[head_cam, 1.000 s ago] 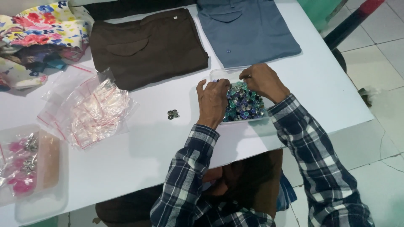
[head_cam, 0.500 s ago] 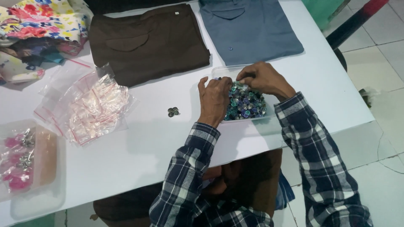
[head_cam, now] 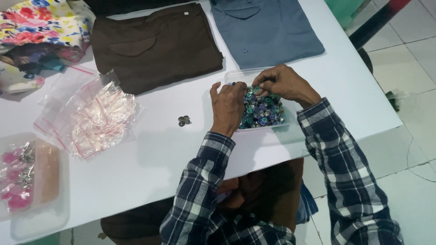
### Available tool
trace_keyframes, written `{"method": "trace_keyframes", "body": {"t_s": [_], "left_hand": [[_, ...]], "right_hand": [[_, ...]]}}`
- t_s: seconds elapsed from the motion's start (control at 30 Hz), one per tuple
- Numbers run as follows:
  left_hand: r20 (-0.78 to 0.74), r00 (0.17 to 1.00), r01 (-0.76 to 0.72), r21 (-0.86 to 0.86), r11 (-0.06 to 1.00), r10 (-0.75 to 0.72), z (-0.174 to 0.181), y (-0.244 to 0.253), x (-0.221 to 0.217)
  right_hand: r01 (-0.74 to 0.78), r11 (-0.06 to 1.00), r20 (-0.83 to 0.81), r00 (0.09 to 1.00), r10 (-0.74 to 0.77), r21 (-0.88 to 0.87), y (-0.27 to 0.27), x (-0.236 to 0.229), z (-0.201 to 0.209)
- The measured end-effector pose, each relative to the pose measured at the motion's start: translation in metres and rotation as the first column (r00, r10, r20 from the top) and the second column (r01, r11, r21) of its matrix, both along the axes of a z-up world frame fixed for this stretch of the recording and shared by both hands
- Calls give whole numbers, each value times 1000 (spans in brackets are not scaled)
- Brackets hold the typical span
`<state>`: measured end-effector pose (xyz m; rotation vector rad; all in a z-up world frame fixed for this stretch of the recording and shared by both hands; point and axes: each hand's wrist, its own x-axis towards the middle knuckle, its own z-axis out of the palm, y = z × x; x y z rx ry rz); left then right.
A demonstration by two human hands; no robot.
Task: The person sorts small decorative buttons from a clear plastic container onto a white table. They pick up buttons one by one, place them in small piles, and occasionally adjust the arrangement. The task involves handling buttons and plastic bags on a table with folded shirts nearby.
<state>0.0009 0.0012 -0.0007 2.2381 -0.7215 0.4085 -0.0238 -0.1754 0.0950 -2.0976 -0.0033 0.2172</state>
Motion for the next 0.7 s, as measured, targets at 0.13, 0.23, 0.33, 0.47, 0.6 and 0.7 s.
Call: {"method": "trace_keyframes", "body": {"t_s": [0.13,0.23,0.33,0.47,0.6,0.7], "left_hand": [[15,1000,-4,4,1000,4,-5,-1,2],[29,1000,2,10,1000,-2,-5,-1,3],[36,999,-20,19,1000,19,-3,-2,2],[55,999,3,-5,1000,-3,-6,-1,3],[0,1000,-4,-64,998,4,6,-1,-4],[44,999,-1,3,1000,1,-2,0,1]], "right_hand": [[-12,999,-9,1000,12,32,0,-4,2],[-24,1000,19,1000,24,3,1,-7,8],[-11,979,74,997,26,-202,6,-8,13],[-149,843,4,984,177,-517,13,-6,-11],[-147,669,-24,981,190,-728,12,7,-58],[-152,655,-37,982,186,-740,3,10,-69]]}}
